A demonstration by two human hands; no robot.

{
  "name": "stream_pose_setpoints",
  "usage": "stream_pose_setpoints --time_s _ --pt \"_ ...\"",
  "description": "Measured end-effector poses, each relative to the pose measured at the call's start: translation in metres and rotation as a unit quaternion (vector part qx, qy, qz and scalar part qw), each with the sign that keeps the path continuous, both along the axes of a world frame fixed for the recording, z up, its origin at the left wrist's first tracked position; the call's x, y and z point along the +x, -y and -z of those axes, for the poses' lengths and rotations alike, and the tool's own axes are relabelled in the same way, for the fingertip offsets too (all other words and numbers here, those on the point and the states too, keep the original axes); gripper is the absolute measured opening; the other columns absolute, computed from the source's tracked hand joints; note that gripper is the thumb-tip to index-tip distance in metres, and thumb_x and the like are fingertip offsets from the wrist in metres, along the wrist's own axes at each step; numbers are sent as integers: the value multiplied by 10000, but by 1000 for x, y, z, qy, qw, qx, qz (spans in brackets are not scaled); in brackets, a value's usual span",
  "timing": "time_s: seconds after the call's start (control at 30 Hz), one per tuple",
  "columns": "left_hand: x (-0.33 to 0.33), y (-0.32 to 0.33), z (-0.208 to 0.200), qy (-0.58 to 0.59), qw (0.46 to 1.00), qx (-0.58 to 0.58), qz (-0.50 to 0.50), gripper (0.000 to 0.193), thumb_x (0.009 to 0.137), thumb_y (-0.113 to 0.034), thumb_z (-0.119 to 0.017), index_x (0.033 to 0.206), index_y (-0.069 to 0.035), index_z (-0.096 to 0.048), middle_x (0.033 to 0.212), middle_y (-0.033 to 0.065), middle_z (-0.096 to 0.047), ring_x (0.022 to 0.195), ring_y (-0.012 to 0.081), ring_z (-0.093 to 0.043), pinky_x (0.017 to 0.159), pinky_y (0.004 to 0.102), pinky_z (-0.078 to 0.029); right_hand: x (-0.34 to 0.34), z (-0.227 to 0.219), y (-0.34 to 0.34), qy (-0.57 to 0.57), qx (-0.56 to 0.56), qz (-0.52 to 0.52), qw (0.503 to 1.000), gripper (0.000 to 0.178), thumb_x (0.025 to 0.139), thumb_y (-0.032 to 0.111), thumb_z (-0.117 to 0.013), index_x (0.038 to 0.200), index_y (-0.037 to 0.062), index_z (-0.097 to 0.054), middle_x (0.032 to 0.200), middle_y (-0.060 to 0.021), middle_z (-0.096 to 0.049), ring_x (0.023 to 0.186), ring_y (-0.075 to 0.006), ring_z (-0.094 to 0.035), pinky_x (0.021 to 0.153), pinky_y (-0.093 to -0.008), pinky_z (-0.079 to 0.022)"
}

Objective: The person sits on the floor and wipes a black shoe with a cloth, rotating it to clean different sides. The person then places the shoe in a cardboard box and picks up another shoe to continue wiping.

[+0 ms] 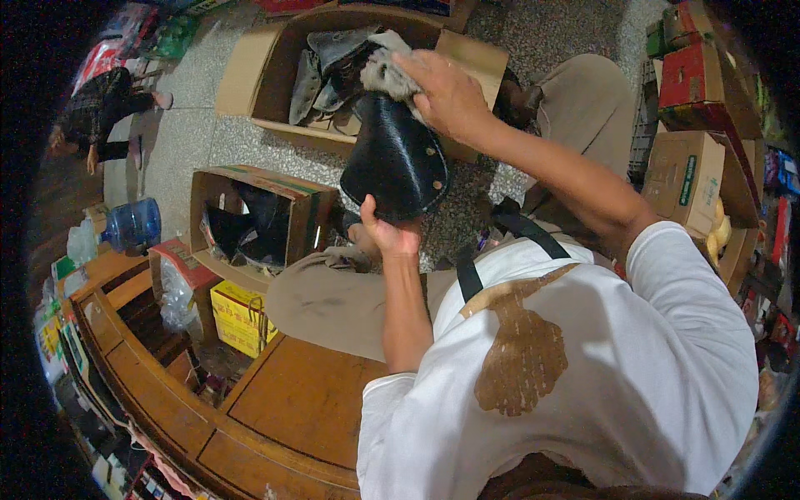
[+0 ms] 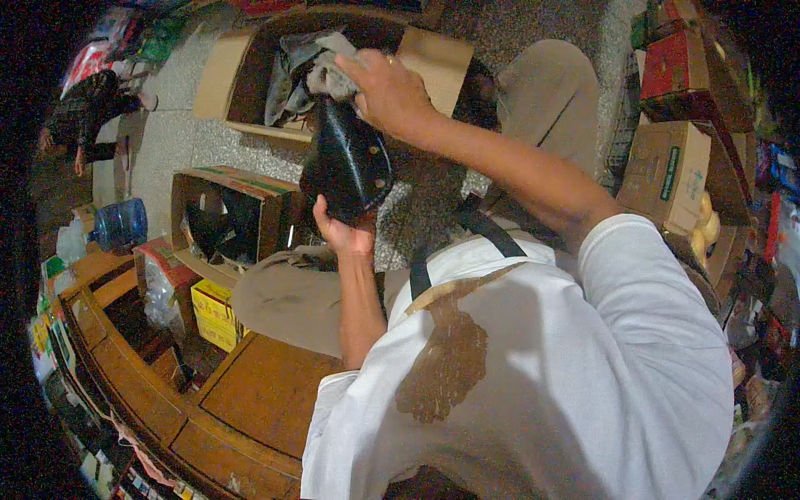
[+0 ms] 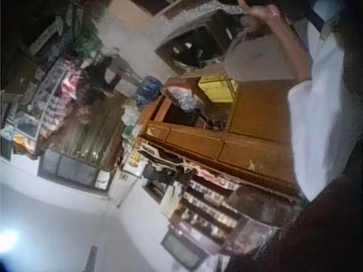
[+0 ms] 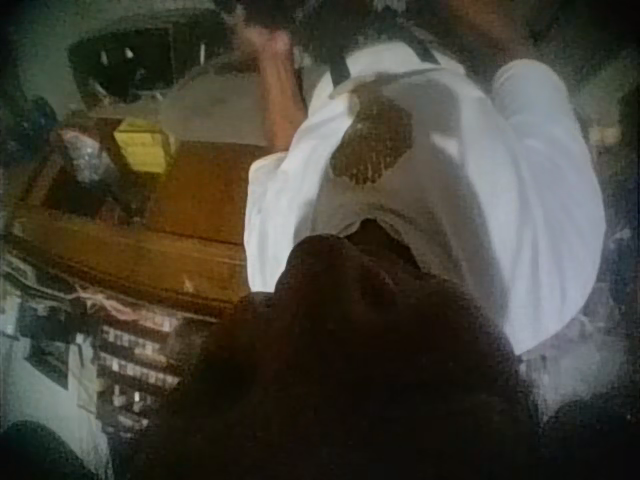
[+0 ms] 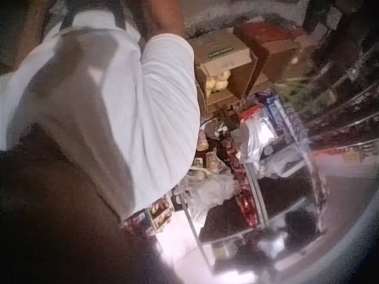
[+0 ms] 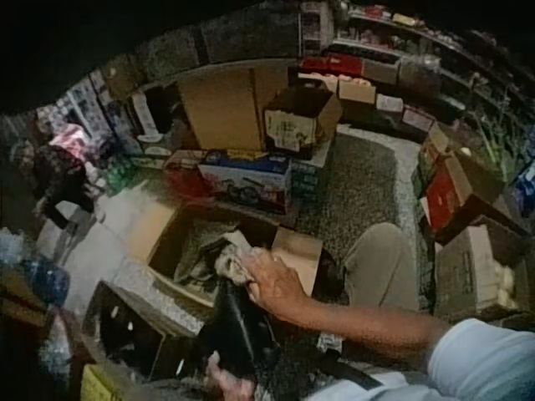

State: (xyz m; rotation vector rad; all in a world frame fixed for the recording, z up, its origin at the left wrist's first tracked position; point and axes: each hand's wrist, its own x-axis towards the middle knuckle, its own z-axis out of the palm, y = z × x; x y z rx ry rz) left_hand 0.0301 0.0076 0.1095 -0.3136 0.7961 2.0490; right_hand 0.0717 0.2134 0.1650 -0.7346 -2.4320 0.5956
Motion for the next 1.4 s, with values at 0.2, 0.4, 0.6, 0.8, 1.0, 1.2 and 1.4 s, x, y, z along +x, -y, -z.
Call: stream_pose_setpoints --time_s 0.2,0.4,0.6,0.8,1.0,1.2,1.4 --pt "-15 4 2 2 998 27 -54 607 829 -363 -608 1346 -69 -489 1339 124 -541 1180 332 -548 970 519 -482 56 12 7 140 -81 -275 948 528 755 136 -619 1278 142 -547 1137 -145 -613 1043 -333 -600 849 -448 -511" --pt "-15 2 13 30 996 -5 -84 569 828 -319 -630 1320 -57 -515 1309 137 -560 1173 363 -541 985 560 -457 59 -26 -40 174 -148 -140 963 420 763 111 -586 1182 110 -619 1117 -152 -647 1025 -340 -618 873 -415 -504" --pt "-15 2 25 45 997 -28 -52 575 836 -377 -605 1313 -74 -500 1317 122 -537 1191 313 -530 986 503 -467 18 -33 58 78 12 -284 956 481 738 107 -640 1204 223 -618 1259 -89 -585 1155 -342 -551 930 -477 -487" --pt "-15 0 17 86 990 -85 -76 554 812 -385 -626 1257 -64 -551 1278 123 -566 1163 320 -545 966 482 -474 38 34 24 38 194 -350 916 476 805 155 -603 1275 211 -558 1307 -77 -534 1144 -319 -561 878 -453 -508" --pt "-18 -3 -4 46 993 -63 -83 484 810 -327 -665 1205 -60 -580 1207 106 -604 1077 293 -583 896 445 -501 61 24 -51 124 -3 -124 985 423 784 178 -636 1207 199 -627 1116 -78 -636 1056 -313 -612 868 -417 -514" --pt "-13 -2 3 -15 990 -121 -72 390 821 -233 -673 1153 -47 -587 1107 89 -626 1005 257 -607 867 418 -514 14 -5 3 58 12 -178 982 408 771 176 -653 1175 130 -619 1125 -120 -613 1023 -340 -605 853 -449 -515" --pt "-10 6 19 -61 982 -172 -52 371 834 -217 -686 1113 6 -586 1068 97 -629 928 223 -628 799 398 -527 27 0 77 173 61 -252 950 358 796 159 -607 1154 146 -612 1094 -114 -589 961 -318 -618 754 -451 -537"
